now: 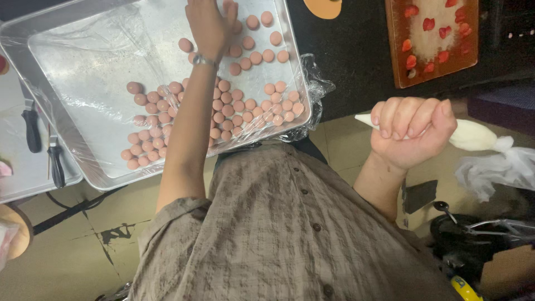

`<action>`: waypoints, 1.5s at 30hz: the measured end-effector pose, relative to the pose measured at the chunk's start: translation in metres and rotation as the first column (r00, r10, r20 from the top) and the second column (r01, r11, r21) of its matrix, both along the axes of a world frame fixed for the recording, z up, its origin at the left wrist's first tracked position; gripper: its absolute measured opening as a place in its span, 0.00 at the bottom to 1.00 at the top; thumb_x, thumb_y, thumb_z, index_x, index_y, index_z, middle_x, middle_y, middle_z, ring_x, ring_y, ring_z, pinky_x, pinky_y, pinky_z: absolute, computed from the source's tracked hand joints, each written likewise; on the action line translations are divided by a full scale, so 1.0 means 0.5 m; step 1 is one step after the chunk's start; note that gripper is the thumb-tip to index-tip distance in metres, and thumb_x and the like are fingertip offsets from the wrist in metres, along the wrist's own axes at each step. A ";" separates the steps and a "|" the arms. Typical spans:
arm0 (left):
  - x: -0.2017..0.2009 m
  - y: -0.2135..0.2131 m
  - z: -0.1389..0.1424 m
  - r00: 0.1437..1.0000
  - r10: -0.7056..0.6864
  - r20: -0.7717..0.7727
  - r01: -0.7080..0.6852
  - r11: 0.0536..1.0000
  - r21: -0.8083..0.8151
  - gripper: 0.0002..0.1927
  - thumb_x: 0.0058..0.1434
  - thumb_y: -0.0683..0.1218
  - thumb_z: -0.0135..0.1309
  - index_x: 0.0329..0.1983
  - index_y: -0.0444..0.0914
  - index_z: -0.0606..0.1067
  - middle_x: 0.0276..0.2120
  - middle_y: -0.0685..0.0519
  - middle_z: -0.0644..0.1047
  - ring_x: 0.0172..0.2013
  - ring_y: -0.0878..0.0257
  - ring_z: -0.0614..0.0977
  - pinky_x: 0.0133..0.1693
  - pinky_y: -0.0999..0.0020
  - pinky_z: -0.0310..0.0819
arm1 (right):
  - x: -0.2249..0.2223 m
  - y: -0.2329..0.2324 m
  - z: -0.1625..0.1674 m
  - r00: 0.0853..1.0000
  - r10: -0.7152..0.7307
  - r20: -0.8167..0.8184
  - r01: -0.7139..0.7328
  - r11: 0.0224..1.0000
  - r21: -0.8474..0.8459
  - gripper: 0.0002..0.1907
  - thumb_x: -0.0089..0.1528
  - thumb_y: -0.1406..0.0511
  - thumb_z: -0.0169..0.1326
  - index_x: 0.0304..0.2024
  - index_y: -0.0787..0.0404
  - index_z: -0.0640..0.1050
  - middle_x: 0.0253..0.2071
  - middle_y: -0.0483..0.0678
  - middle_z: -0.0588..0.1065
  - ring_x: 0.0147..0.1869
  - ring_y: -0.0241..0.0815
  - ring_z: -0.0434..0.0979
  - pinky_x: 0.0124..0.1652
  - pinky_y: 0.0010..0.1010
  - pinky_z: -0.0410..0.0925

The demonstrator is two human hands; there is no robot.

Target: The person pipes white cream from a piping bag into small round dough balls, holding each ball in one hand while squeezing the bag with the other, and places the filled ball back on a plastic-lined tray. After filling many balls, the person carries a pink cup to a refrigerator.

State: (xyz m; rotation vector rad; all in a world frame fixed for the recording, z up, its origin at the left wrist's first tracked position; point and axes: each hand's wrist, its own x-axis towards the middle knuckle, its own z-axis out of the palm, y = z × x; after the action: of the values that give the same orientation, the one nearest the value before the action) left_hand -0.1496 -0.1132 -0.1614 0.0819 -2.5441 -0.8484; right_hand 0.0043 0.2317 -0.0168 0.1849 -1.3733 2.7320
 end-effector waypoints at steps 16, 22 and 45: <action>0.223 0.110 -0.074 0.788 -0.509 0.346 0.574 0.811 -0.113 0.09 0.53 0.40 0.58 0.38 0.36 0.78 0.39 0.47 0.76 0.43 0.52 0.81 0.40 0.58 0.77 | -0.021 -0.027 0.009 0.997 0.073 0.033 -0.072 0.997 -0.026 0.31 0.77 0.56 0.33 0.18 0.55 0.58 0.12 0.46 0.57 0.13 0.40 0.52 0.25 0.34 0.58; 0.257 0.134 0.060 0.825 -0.518 0.226 0.264 0.706 0.657 0.15 0.55 0.46 0.65 0.42 0.35 0.78 0.36 0.52 0.82 0.30 0.65 0.77 0.32 0.70 0.72 | -0.016 -0.037 0.012 1.000 0.025 -0.012 -0.026 0.993 -0.114 0.31 0.77 0.55 0.30 0.17 0.55 0.58 0.11 0.45 0.56 0.12 0.41 0.53 0.24 0.34 0.58; 0.325 0.232 0.330 0.788 -0.569 -0.236 0.608 0.655 0.449 0.16 0.61 0.41 0.66 0.48 0.39 0.73 0.44 0.54 0.81 0.38 0.63 0.83 0.37 0.72 0.76 | -0.009 -0.091 0.071 0.944 0.100 -0.314 -0.109 0.994 -0.012 0.26 0.74 0.57 0.33 0.19 0.53 0.58 0.14 0.42 0.59 0.15 0.38 0.59 0.25 0.33 0.62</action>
State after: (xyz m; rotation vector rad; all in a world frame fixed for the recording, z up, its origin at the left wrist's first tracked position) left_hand 0.0127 0.0027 0.0035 -0.6504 -2.2042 -1.7254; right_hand 0.0000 0.1863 0.0187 0.6767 -1.2659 2.6512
